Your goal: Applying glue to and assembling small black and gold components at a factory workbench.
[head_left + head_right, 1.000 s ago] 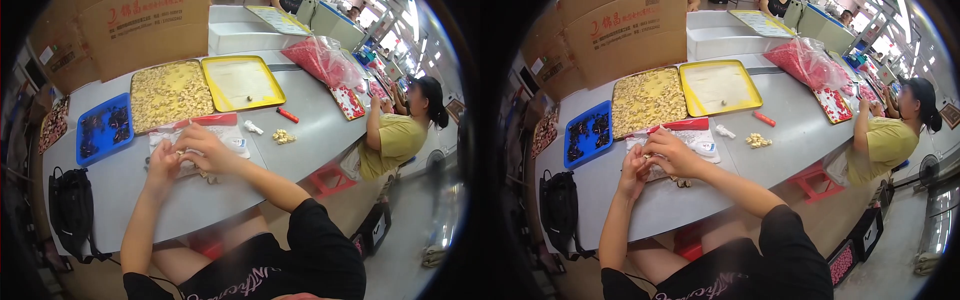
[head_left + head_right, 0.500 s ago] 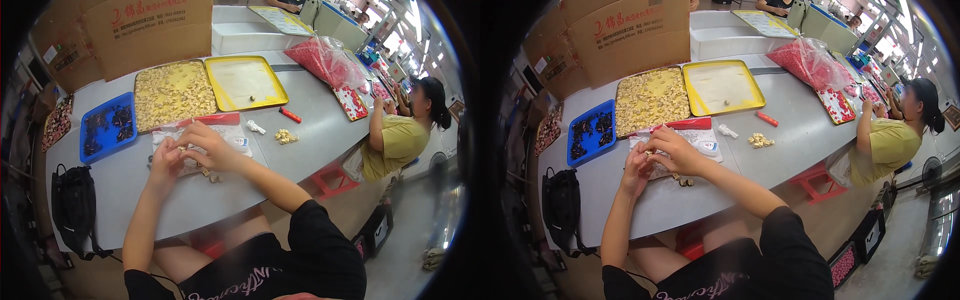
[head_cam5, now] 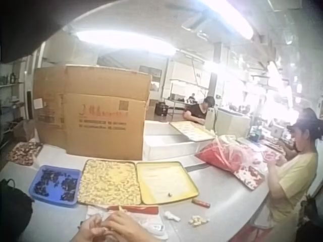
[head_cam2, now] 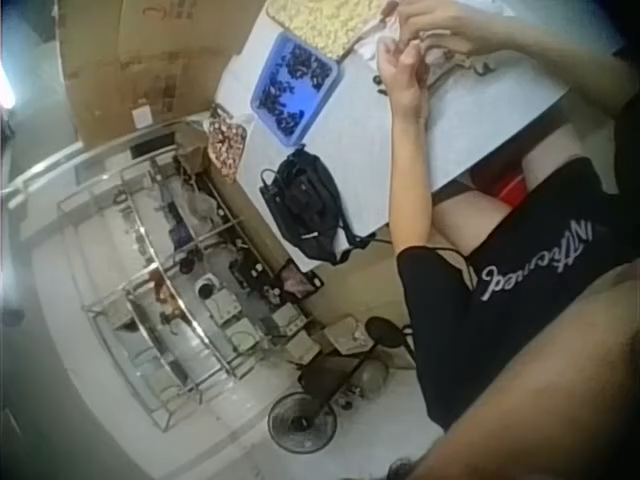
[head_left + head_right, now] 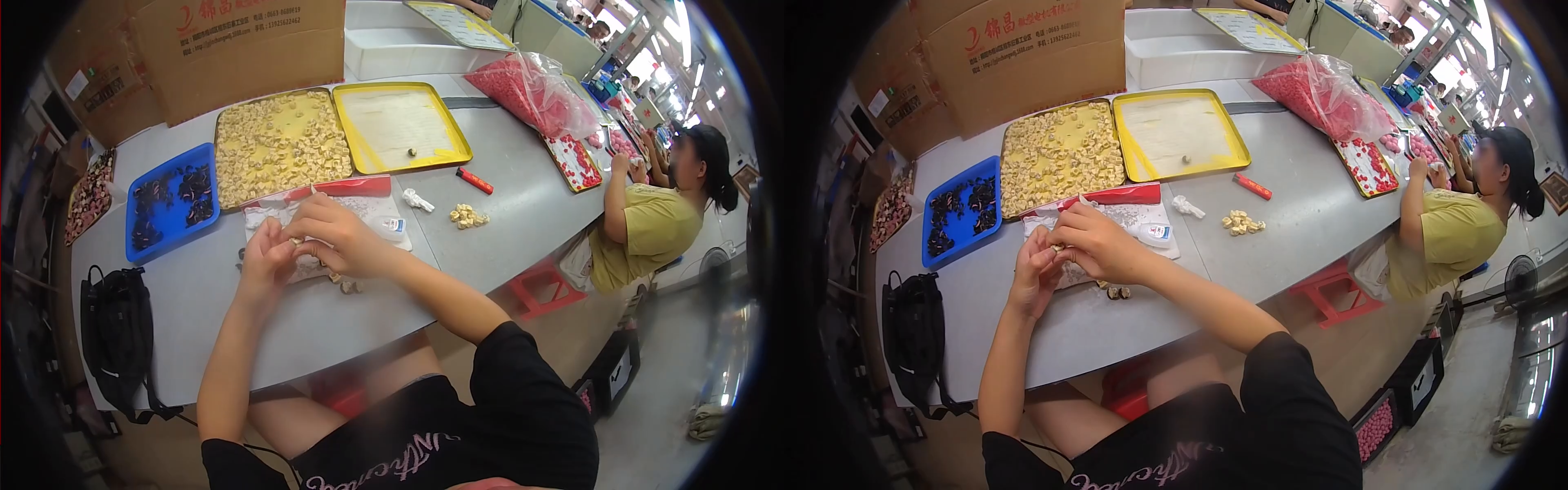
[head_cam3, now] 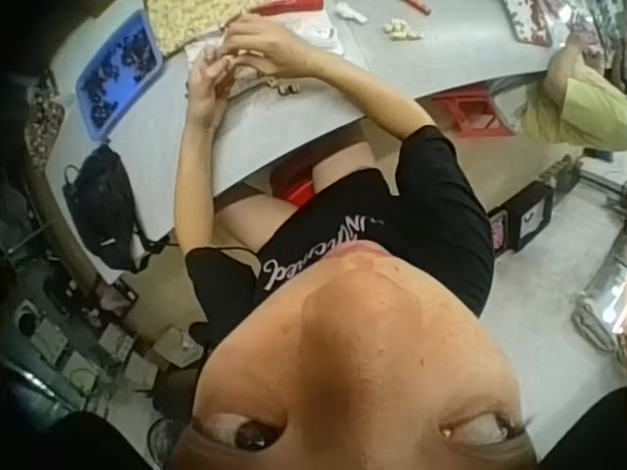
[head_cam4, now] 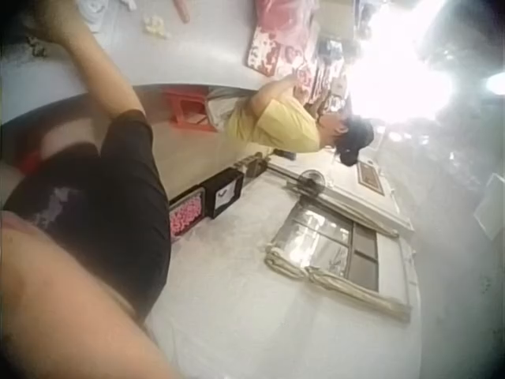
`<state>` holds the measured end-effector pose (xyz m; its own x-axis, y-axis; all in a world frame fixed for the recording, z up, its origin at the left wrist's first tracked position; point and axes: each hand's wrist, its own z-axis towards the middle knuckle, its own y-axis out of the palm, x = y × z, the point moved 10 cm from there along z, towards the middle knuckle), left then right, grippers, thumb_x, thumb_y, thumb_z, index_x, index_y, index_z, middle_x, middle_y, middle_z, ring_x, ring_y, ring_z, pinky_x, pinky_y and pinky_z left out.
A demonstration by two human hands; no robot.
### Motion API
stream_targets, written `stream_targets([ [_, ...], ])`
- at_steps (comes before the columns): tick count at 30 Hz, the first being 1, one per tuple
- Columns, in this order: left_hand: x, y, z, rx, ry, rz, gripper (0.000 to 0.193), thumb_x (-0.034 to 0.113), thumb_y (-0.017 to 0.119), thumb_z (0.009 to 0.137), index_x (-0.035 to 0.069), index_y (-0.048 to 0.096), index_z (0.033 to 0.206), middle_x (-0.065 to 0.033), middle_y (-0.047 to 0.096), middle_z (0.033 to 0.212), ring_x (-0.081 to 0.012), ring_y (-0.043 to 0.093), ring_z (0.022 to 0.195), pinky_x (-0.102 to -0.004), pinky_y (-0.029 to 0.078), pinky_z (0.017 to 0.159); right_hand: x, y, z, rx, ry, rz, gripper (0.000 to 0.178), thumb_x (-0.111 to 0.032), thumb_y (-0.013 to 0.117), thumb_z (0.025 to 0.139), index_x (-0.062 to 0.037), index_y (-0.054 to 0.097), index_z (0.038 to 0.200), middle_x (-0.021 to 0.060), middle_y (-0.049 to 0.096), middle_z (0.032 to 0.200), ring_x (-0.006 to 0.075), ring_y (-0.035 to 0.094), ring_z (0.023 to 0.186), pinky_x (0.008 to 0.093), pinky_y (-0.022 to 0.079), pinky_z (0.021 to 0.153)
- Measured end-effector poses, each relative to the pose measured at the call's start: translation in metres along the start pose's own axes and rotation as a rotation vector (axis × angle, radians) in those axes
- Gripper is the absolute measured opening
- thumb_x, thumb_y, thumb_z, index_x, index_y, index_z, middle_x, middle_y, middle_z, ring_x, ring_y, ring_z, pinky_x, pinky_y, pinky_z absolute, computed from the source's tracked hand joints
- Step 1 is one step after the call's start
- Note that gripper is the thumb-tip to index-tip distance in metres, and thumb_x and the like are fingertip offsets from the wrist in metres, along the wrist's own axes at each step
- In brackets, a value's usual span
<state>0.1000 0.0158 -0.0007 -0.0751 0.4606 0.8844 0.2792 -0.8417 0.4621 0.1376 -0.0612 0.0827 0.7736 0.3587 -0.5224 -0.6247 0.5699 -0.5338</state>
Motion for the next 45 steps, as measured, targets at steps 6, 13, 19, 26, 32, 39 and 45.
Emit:
stream_targets([
  [6,0.004,-0.004,-0.003,-0.026,-0.006,0.015,0.035,0.023,0.065,0.076,0.017,0.033,0.089,0.0057,0.043,0.075,0.0008,0.032,0.052,-0.0130,0.024,0.042,-0.006,0.001,0.006,0.012,-0.038,0.004,0.023,0.000,0.065,0.071,-0.0058,0.061,0.092,0.0093,0.053,0.085,0.0290,0.049,0.085,0.0379,0.041,0.079],
  [13,0.004,-0.010,-0.002,0.028,0.028,0.033,0.036,0.030,0.069,0.076,0.017,0.039,0.091,0.0049,0.044,0.074,-0.0024,0.039,0.055,-0.0172,0.029,0.045,0.002,0.006,0.008,-0.036,-0.004,0.002,0.020,-0.004,0.064,0.073,-0.0029,0.057,0.092,0.0125,0.053,0.089,0.0322,0.050,0.091,0.0424,0.041,0.083],
  [19,-0.009,-0.015,0.008,0.036,0.035,-0.043,0.026,0.022,0.067,0.080,0.016,0.045,0.094,0.0034,0.052,0.077,-0.0028,0.041,0.056,-0.0190,0.031,0.047,0.006,0.002,0.009,-0.055,0.097,0.011,0.034,-0.001,0.066,0.075,-0.0049,0.057,0.108,0.0135,0.060,0.107,0.0335,0.052,0.111,0.0494,0.030,0.105],
  [26,-0.010,-0.007,0.013,-0.144,0.091,-0.153,0.026,0.019,0.067,0.082,0.015,0.045,0.095,0.0045,0.048,0.069,-0.0030,0.036,0.051,-0.0199,0.025,0.044,-0.013,-0.001,0.012,0.053,0.034,-0.044,0.022,0.002,0.067,0.071,-0.0016,0.060,0.092,0.0124,0.062,0.091,0.0298,0.057,0.090,0.0390,0.042,0.087],
  [32,0.016,-0.003,0.007,-0.187,0.202,-0.091,0.019,0.022,0.063,0.087,0.015,0.047,0.096,0.0053,0.047,0.067,-0.0028,0.033,0.050,-0.0199,0.022,0.045,-0.009,0.000,0.017,0.027,0.135,-0.092,0.021,0.005,0.064,0.072,0.0005,0.061,0.092,0.0128,0.060,0.091,0.0265,0.057,0.086,0.0328,0.045,0.077],
  [39,0.066,-0.045,-0.004,0.197,0.693,0.190,0.021,0.021,0.061,0.086,0.007,0.046,0.093,-0.0026,0.057,0.071,-0.0080,0.043,0.051,-0.0249,0.034,0.045,-0.014,-0.015,0.013,0.141,0.188,-0.096,0.018,0.003,0.058,0.083,0.0036,0.062,0.101,0.0081,0.052,0.089,0.0150,0.051,0.077,0.0244,0.043,0.072],
  [45,0.107,-0.027,-0.045,0.450,0.969,1.043,0.022,0.018,0.058,0.079,0.005,0.046,0.091,-0.0129,0.059,0.075,-0.0333,0.061,0.070,-0.0425,0.048,0.059,-0.004,-0.036,-0.041,0.141,0.289,-0.212,0.024,-0.003,0.058,0.086,0.0027,0.060,0.109,0.0046,0.051,0.088,0.0121,0.049,0.075,0.0234,0.041,0.069],
])
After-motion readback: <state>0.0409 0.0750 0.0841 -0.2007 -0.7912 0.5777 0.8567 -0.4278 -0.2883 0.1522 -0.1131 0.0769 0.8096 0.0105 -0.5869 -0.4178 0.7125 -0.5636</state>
